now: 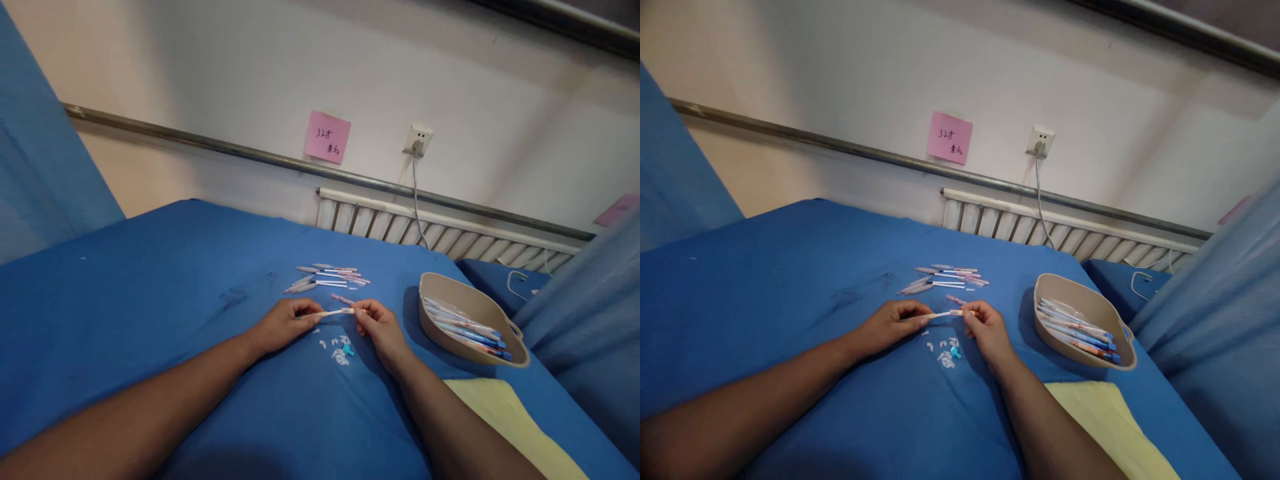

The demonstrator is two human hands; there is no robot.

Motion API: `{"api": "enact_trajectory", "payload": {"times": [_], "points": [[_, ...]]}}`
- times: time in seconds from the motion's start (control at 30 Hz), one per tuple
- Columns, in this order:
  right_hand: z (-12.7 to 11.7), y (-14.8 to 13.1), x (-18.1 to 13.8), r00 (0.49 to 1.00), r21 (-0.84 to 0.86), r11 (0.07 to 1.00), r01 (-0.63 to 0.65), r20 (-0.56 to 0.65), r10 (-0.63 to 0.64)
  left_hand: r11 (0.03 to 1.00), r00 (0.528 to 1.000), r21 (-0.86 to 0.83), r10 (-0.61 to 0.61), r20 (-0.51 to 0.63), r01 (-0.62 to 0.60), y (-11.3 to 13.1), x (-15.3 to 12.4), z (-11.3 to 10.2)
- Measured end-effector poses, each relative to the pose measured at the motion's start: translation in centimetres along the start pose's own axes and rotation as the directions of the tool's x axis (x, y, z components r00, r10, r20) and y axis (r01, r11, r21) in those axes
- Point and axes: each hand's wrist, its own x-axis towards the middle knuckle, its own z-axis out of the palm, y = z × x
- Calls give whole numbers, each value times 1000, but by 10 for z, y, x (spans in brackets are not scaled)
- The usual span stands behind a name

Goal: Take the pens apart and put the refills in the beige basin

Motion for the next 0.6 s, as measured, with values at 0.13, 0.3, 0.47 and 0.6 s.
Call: {"api": "enact_trajectory", "payload": {"times": [0.13,0.3,0.47,0.6], "points": [[5,1,-2,1000,-40,999,-7,17,8,999,1000,45,17,24,-19,-1,-2,0],[10,8,-6,998,-133,991,32,54,-25,997,998,58,48,40,-50,-2,-3,2],[10,16,-10,993,-216,976,37,115,-12,996,996,62,55,67,-59,0,-6,6],[9,14,-11,994,-248,968,48,109,-22,998,997,48,44,69,-47,1,-8,8]]}}
